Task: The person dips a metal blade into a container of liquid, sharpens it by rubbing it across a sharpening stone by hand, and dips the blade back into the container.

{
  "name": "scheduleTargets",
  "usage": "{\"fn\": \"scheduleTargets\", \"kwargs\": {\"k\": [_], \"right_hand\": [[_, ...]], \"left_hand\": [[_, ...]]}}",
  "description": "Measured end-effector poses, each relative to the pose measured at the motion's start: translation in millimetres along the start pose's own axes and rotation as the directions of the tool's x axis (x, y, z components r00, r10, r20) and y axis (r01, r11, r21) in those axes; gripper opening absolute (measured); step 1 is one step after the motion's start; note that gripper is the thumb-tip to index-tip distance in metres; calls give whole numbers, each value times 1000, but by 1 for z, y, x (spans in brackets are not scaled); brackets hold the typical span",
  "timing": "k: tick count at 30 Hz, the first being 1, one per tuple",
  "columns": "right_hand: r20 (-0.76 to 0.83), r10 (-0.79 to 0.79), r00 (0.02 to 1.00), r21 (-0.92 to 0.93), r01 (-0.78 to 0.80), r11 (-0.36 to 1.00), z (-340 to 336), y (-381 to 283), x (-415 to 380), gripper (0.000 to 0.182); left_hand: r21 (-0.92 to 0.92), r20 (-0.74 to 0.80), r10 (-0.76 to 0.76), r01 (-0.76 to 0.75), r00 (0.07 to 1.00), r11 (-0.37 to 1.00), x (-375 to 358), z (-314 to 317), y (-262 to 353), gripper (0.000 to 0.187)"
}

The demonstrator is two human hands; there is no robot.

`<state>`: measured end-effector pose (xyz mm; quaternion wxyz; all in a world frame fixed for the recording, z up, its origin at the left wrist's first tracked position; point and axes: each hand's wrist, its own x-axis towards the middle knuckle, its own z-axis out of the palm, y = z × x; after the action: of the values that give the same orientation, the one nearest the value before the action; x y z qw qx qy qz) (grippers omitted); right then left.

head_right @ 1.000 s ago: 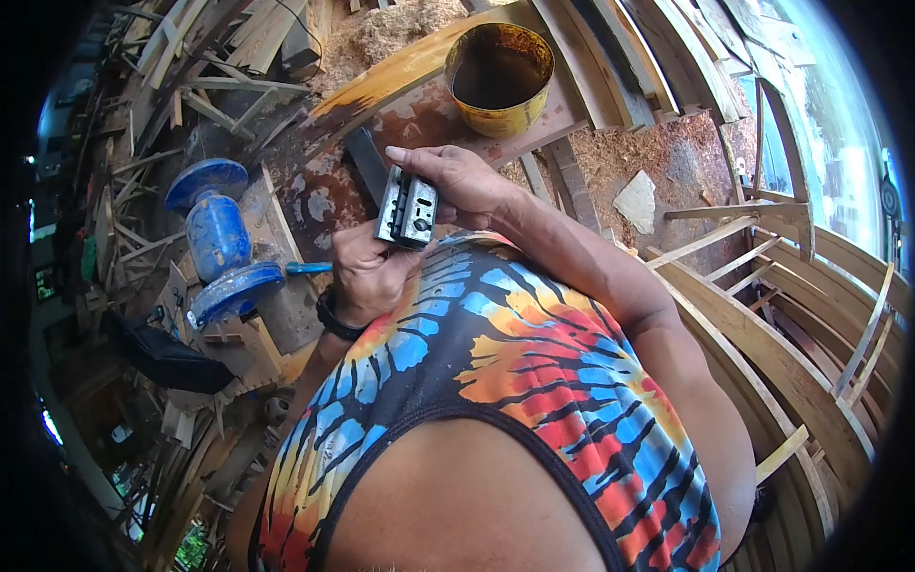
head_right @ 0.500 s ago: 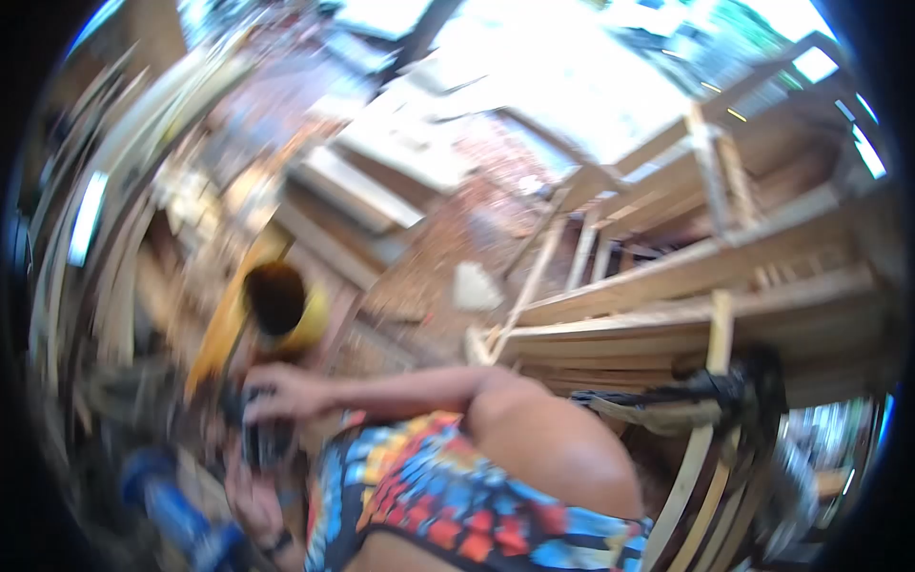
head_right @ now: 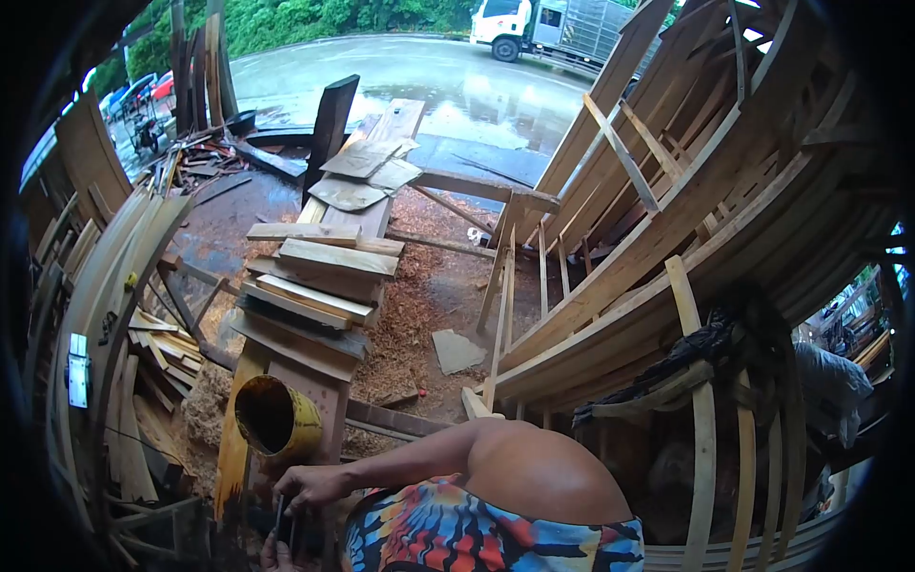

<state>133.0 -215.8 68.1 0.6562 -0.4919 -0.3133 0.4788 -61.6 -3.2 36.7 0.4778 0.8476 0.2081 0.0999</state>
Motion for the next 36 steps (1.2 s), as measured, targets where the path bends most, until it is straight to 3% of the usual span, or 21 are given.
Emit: {"fn": "scheduleTargets", "kwargs": {"k": [2,6,9,12,15,18,24,26,27,29,30,33,34,35,36], "right_hand": [[-28,-3,1000,47,5,999,-4,11,3,22],[-60,-32,998,68,36,997,-12,39,16,20],[-51,-30,998,85,35,996,-13,42,20,20],[-43,-26,999,120,31,992,-11,39,20,21],[-39,-50,998,96,54,994,-10,35,21,22],[-31,-51,998,73,53,996,-9,31,20,23],[2,-97,995,-34,97,995,-7,39,23,27],[21,-121,992,-90,122,988,-3,33,19,27],[5,-152,988,-105,151,983,-1,35,20,26],[-24,-212,977,-139,207,968,2,39,21,23],[-33,-214,976,-145,207,968,2,40,20,23],[-41,-198,979,-161,189,969,-2,39,17,23],[-31,-180,983,-165,173,971,-3,39,17,23],[-20,-162,987,-169,157,973,-4,40,17,23],[-21,-157,987,-173,151,973,-6,43,18,23]], "left_hand": [[-22,-30,135,-136,990,990,2,5,-16,35],[-370,-50,-97,72,994,926,5,17,-11,29],[-420,51,-283,278,958,864,5,8,-36,28],[-477,31,-205,194,978,857,1,8,23,26],[-252,-13,99,-99,995,963,4,3,23,26],[-419,6,-83,78,997,905,2,6,21,27],[-463,114,-200,230,973,856,1,8,25,27],[-152,95,180,-165,979,975,4,9,6,27],[6,107,364,-367,925,930,6,8,-8,27],[-19,186,650,-659,737,752,25,14,-116,29],[-51,218,763,-774,609,632,34,18,-168,29],[99,238,821,-854,519,511,35,21,-161,27],[99,178,631,-651,755,752,22,25,-98,27],[45,91,349,-353,933,934,9,28,-35,27],[-47,3,60,-59,998,997,-4,32,28,27]]}}
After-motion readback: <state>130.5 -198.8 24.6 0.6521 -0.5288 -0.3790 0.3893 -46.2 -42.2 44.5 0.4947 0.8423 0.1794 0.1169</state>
